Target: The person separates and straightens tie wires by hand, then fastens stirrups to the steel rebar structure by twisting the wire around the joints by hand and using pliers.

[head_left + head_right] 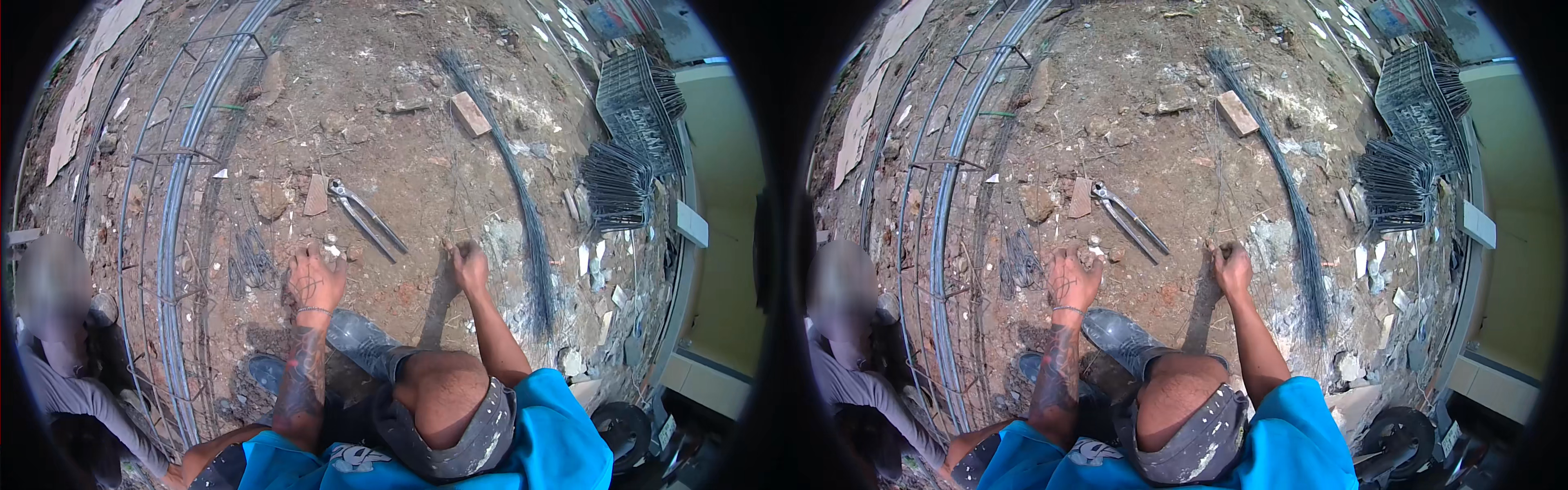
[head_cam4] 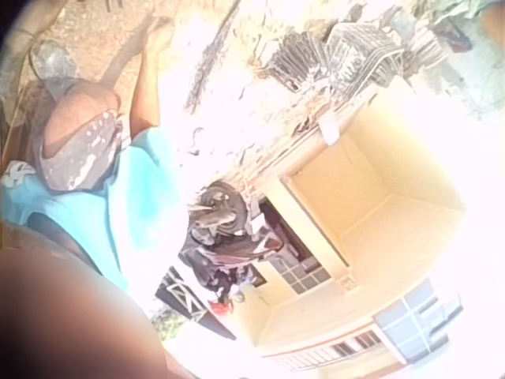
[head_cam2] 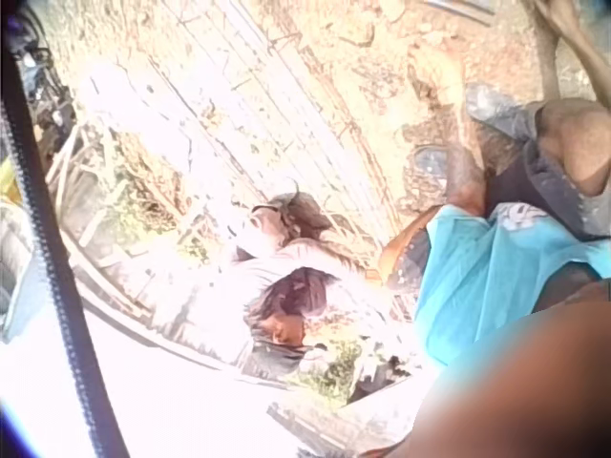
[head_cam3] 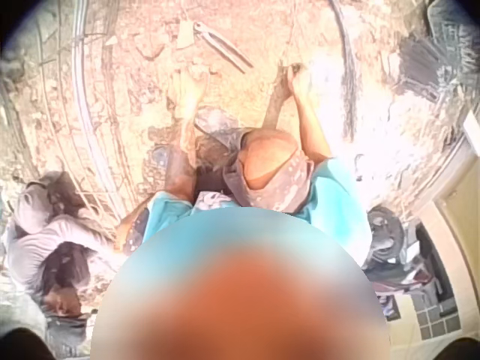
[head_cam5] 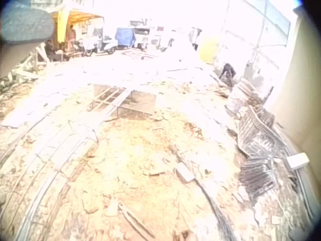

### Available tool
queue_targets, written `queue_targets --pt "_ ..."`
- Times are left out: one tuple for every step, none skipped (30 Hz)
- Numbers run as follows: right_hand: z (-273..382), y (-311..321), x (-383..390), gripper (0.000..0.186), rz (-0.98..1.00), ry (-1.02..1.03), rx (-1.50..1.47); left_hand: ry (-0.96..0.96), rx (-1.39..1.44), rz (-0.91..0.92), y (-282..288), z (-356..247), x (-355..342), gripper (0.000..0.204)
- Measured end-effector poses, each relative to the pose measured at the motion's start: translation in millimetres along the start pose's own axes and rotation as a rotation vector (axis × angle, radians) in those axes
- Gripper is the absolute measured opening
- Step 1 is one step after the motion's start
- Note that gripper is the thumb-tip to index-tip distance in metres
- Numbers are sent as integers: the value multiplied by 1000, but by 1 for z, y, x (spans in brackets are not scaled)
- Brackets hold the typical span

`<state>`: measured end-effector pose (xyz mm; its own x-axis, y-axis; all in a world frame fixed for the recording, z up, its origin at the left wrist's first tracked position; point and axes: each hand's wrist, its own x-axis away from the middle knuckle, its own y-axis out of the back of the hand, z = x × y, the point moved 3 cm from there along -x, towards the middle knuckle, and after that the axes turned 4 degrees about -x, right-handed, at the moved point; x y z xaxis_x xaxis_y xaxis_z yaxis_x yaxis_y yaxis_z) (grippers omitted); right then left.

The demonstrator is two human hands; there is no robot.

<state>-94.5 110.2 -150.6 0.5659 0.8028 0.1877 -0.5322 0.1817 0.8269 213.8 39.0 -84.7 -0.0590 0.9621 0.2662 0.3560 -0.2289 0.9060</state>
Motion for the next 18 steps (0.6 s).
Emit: queue_targets --pt "2 2 -6 32 61 -20 32 -25 12 24 -2 -6 1 50" --pt "0 4 -10 35 119 -42 70 -36 18 26 -6 -14 2 50" --pt "-7 3 -13 34 74 -18 48 -76 40 54 -10 -24 5 50" --pt "-11 2 -12 34 68 -19 48 -114 61 80 -13 -31 7 49" --pt "-16 0 -11 33 90 8 49 -159 46 90 -16 -35 10 47" --pt "-21 -2 -10 32 112 36 51 -164 51 86 -18 -37 11 47" --pt "-27 -3 -8 32 104 39 54 -188 98 92 -20 -41 12 47" --pt "-25 -2 -3 30 86 100 59 -211 141 99 -19 -45 12 48" --pt "-24 -2 -2 27 67 161 67 -213 144 97 -20 -50 13 48" --pt "-26 1 -5 27 62 161 71 -267 278 151 -22 -60 13 46" --pt "-2 0 -3 25 214 -99 -354 -300 383 201 -18 -61 16 44" --pt "27 5 5 22 361 -375 -763 -320 492 343 -18 -68 16 41" --pt "60 20 6 19 373 -368 -858 -349 615 492 -22 -82 15 39" --pt "81 28 -1 19 419 -322 -886 -387 708 619 -25 -97 13 38" --pt "98 32 -7 19 467 -276 -914 -421 798 748 -29 -108 12 37" --pt "116 41 -14 19 476 -219 -879 -421 794 752 -28 -116 8 37" --pt "133 45 -20 19 492 -160 -853 -362 1045 917 -25 -122 5 37" --pt "145 52 -25 19 495 -164 -860 -296 1305 1080 -19 -127 2 36"
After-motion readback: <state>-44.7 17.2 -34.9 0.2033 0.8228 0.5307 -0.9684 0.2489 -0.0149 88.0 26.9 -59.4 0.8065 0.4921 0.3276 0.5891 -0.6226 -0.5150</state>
